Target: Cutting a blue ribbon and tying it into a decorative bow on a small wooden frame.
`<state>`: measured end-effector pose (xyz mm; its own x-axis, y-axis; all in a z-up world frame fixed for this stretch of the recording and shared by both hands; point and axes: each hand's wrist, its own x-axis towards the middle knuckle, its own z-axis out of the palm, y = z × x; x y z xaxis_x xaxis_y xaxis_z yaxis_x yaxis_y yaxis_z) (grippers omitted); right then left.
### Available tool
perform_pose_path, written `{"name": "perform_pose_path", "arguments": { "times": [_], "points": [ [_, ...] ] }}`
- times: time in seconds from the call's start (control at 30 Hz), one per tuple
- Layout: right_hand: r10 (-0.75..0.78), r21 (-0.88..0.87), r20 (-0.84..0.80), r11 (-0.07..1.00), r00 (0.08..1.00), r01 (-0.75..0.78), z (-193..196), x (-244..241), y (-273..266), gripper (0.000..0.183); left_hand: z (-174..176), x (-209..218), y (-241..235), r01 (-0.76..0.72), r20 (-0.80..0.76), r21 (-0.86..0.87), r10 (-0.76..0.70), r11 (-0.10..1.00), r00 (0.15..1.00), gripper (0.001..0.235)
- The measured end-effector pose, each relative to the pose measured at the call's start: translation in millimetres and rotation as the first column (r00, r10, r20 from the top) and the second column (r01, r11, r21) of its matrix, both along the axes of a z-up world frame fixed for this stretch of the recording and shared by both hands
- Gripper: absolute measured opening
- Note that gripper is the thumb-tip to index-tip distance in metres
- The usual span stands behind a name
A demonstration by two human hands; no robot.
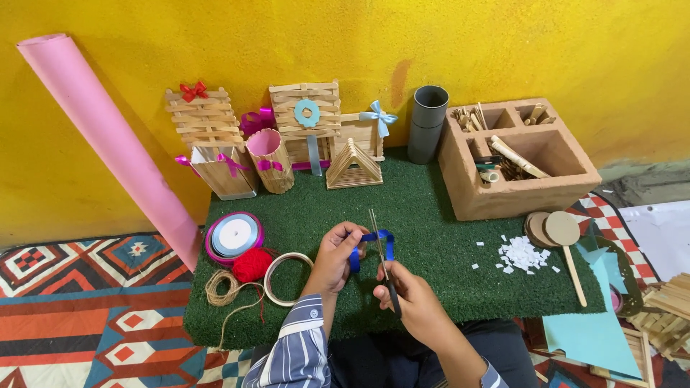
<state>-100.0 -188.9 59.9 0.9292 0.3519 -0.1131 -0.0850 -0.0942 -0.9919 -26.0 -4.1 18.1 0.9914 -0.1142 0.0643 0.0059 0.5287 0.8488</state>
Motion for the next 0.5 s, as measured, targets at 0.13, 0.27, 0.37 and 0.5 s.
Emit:
{"name": "perform_pose_path", "arguments": {
  "times": [0.13, 0.27, 0.37, 0.5],
  "points": [
    [-0.001, -0.035, -0.014, 0.999, 1.000, 0.000, 6.5, -1.2, 1.1, 0.033, -9.2, 3.7, 0.4, -0.021, 0.009, -0.035, 0.021, 0.999, 1.000, 0.013],
    [-0.019, -0.029, -0.003, 0.999, 1.000, 0.019, 7.3, -3.8, 1.8, 0.027, -9.4, 3.8, 0.2, -0.008, 0.014, -0.058, 0.009, 0.998, 1.000, 0.013],
    [-0.033, -0.053, -0.018, 0.998, 0.999, 0.032, 10.6, -5.3, 2.6, 0.023, -10.1, 4.3, -0.2, -0.010, 0.015, -0.043, 0.011, 0.999, 1.000, 0.015],
    [0.011, -0.026, -0.050, 1.000, 0.999, -0.012, 11.0, -3.8, -0.8, 0.031, -12.3, 4.5, -0.5, -0.013, -0.010, -0.060, 0.012, 0.998, 1.000, 0.016]
  ]
}}
